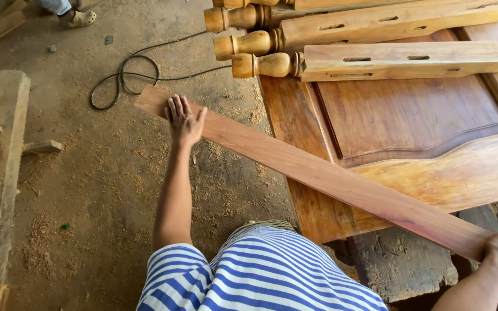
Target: The person sands a long wooden plank using a sanding block. They hold the plank with one hand and rub the sanding block along its length with the other hand, working over a wooden workbench in a workshop.
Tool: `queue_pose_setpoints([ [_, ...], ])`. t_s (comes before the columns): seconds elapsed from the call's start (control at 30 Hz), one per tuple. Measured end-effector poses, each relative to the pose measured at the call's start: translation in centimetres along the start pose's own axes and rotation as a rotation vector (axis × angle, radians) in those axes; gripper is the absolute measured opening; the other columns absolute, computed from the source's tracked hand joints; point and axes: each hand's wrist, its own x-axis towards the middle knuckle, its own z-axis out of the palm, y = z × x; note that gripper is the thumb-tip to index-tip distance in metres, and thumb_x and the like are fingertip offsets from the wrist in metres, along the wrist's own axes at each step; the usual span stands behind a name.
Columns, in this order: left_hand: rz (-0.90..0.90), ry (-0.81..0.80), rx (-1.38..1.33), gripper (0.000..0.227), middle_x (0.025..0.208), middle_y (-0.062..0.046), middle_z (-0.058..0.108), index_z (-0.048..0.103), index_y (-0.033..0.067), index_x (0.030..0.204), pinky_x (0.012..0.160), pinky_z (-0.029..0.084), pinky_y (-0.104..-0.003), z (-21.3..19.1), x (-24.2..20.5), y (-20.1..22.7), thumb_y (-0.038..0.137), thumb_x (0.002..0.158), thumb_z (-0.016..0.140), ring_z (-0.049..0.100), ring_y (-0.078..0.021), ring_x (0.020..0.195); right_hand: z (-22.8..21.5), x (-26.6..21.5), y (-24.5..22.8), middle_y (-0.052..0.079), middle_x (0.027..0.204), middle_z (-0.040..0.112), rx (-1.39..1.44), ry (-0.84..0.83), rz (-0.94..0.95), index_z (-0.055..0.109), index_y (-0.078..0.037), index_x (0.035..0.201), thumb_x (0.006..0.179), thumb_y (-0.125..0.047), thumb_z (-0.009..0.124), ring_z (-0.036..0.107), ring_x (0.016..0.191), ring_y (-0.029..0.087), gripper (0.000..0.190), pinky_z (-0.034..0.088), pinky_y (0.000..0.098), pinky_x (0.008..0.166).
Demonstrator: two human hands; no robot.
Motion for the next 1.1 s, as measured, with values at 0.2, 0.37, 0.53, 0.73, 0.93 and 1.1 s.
queue_pose_setpoints([
  [0.2, 0.331, -0.041, -0.148, 0.083, 0.136, -0.020, 0.050, 0.037, -0.0008, 0.146, 0.117, 0.044, -0.046, -2.4, -12.5, 16.2, 0.052, 0.085, 0.056, 0.050, -0.0305, 0.130, 2.7, 5.7, 0.8, 0.041, 0.120, 0.059, -0.032, -0.235, 0.074, 0.058, 0.017, 0.123, 0.114, -0.067, 0.026, 0.055, 0.116, 0.052, 0.091, 0.040, 0.0560, 0.099],
  [0.37, 0.855, 0.395, -0.162, 0.092, 0.134, -0.033, 0.050, 0.040, -0.0125, 0.138, 0.106, 0.041, -0.056, 3.7, -17.5, 19.0, 0.059, 0.083, 0.061, 0.048, -0.0416, 0.126, 3.8, 6.9, 0.3, 0.042, 0.120, 0.060, -0.051, -0.149, 0.071, 0.059, 0.021, 0.121, 0.114, -0.065, 0.030, 0.057, 0.116, 0.050, 0.091, 0.041, 0.0542, 0.099],
  [0.53, 0.814, 0.209, -0.221, 0.054, 0.128, -0.018, 0.056, 0.051, -0.0039, 0.132, 0.115, 0.044, -0.050, 0.0, -11.7, 12.3, 0.037, 0.097, 0.056, 0.051, -0.0310, 0.123, 3.3, 5.5, -1.0, 0.036, 0.111, 0.067, -0.158, -0.069, 0.205, 0.062, 0.018, 0.114, 0.110, -0.064, 0.043, 0.063, 0.103, 0.043, 0.085, 0.046, 0.0549, 0.087],
  [0.73, 0.392, 0.336, 0.133, 0.073, 0.161, -0.029, 0.033, 0.036, -0.0059, 0.152, 0.125, 0.024, -0.057, 2.7, -1.4, -0.3, 0.052, 0.107, 0.040, 0.030, -0.0415, 0.150, 3.5, 5.2, -0.2, 0.030, 0.106, 0.070, -0.387, 0.205, 0.135, 0.066, 0.005, 0.114, 0.090, -0.060, 0.069, 0.064, 0.100, 0.041, 0.069, 0.050, 0.0571, 0.076],
  [0.93, 0.247, 0.084, -0.140, 0.096, 0.154, -0.033, 0.030, 0.033, -0.0068, 0.149, 0.121, 0.020, -0.050, 1.2, -9.1, 12.1, 0.072, 0.094, 0.037, 0.028, -0.0426, 0.143, 4.8, 5.1, 0.4, 0.030, 0.104, 0.071, -0.320, 0.167, 0.153, 0.067, 0.008, 0.109, 0.090, -0.057, 0.069, 0.066, 0.095, 0.041, 0.068, 0.050, 0.0545, 0.074],
  [1.1, 0.882, 0.334, -0.064, 0.099, 0.151, -0.031, 0.044, 0.045, -0.0087, 0.144, 0.121, 0.030, -0.055, 6.5, -19.1, 19.5, 0.076, 0.098, 0.022, 0.042, -0.0420, 0.143, 5.0, 5.5, 0.7, 0.031, 0.101, 0.071, -0.283, 0.137, 0.133, 0.069, 0.012, 0.104, 0.090, -0.053, 0.070, 0.067, 0.090, 0.042, 0.067, 0.050, 0.0519, 0.072],
])
